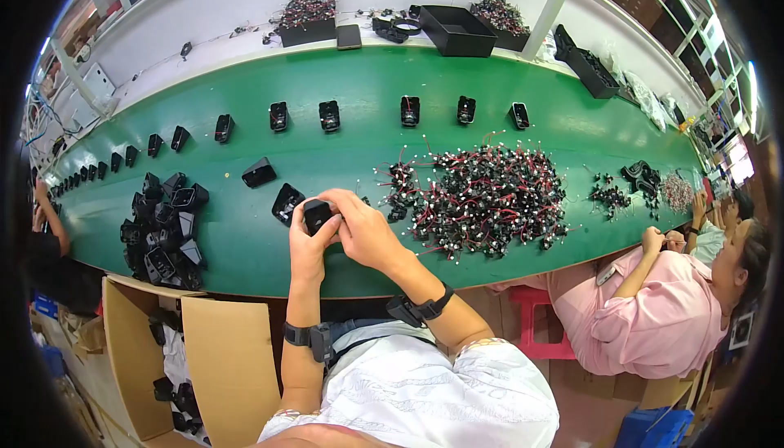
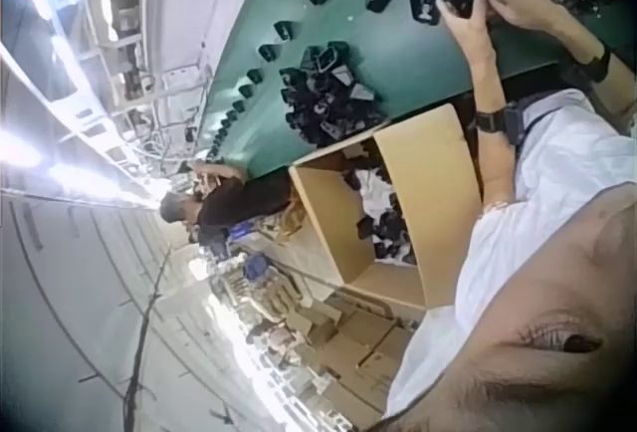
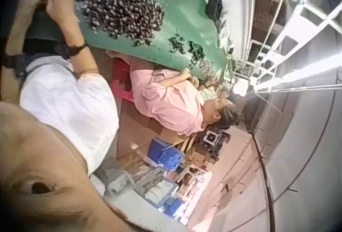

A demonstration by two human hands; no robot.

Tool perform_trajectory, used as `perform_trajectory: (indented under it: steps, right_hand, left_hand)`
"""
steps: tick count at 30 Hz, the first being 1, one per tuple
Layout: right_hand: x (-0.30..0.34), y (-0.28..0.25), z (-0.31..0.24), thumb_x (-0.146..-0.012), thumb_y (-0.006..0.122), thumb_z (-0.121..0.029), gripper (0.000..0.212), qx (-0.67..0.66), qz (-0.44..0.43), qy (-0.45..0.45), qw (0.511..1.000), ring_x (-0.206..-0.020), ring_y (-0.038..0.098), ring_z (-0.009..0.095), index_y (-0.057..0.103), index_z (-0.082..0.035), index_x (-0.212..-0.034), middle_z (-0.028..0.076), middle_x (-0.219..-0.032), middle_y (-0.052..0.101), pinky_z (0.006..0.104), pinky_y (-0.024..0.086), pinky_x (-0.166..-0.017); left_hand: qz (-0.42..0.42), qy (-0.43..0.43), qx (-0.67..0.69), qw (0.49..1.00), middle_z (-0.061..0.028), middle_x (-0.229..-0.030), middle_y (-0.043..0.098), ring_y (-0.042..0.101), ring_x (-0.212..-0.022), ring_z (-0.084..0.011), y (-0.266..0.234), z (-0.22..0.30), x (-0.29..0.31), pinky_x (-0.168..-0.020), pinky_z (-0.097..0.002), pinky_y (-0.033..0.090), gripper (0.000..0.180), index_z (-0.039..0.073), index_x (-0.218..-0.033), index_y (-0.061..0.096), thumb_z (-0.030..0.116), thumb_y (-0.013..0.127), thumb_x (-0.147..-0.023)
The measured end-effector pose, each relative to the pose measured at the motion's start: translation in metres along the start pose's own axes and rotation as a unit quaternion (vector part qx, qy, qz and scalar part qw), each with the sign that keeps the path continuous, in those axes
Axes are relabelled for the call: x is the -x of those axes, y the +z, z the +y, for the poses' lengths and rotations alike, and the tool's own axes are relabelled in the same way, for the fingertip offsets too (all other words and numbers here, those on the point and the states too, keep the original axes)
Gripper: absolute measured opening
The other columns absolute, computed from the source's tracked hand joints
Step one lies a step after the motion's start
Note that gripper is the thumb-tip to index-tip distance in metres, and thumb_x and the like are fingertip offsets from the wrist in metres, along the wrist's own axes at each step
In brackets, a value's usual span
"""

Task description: The person picks up a black plastic housing and a small electronic component with wires, inserts the component into the housing, and presses them together. They then place the assembled unit onto the green workbench and repeat the process.

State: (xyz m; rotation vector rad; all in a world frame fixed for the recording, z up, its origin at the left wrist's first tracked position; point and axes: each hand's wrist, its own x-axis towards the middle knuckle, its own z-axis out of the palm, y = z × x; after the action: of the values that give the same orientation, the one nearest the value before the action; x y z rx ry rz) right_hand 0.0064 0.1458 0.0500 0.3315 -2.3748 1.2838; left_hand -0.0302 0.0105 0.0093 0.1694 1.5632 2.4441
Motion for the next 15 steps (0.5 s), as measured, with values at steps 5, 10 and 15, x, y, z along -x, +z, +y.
perform_trajectory:
  steps: [5, 10, 15]
  right_hand:
    - [0.001, -0.005, 0.001, -0.079, 0.057, 0.014, 0.064, 0.044, -0.028, -0.015, 0.999, -0.113, 0.064, 0.038, 0.049, -0.006, -0.14, 0.018, -0.144, 0.05, 0.043, 0.056, -0.09]
    - [-0.001, -0.006, -0.019, -0.079, 0.055, 0.016, 0.073, 0.025, -0.085, -0.076, 0.993, -0.128, 0.053, 0.043, 0.042, -0.007, -0.147, 0.018, -0.154, 0.04, 0.0448, 0.054, -0.095]
    - [0.004, -0.01, -0.015, -0.083, 0.062, 0.009, 0.068, -0.003, -0.059, -0.064, 0.996, -0.129, 0.053, 0.04, 0.044, -0.007, -0.146, 0.016, -0.151, 0.044, 0.0436, 0.054, -0.095]
  left_hand:
    - [0.011, -0.055, 0.089, 0.994, -0.0066, -0.108, 0.062, 0.066, -0.094, -0.0162, 0.008, 0.011, 0.006, -0.072, -0.0315, 0.063, 0.046, 0.005, -0.123, 0.052, 0.002, 0.077, -0.084]
    - [0.003, -0.04, 0.089, 0.995, -0.0017, -0.1, 0.064, 0.065, -0.083, -0.0119, -0.002, 0.005, 0.009, -0.063, -0.024, 0.053, 0.038, 0.007, -0.118, 0.058, 0.001, 0.074, -0.084]
    - [0.011, -0.021, 0.112, 0.993, -0.0053, -0.101, 0.065, 0.066, -0.082, -0.0128, -0.01, 0.009, 0.011, -0.062, -0.0237, 0.053, 0.044, 0.006, -0.122, 0.055, -0.003, 0.075, -0.083]
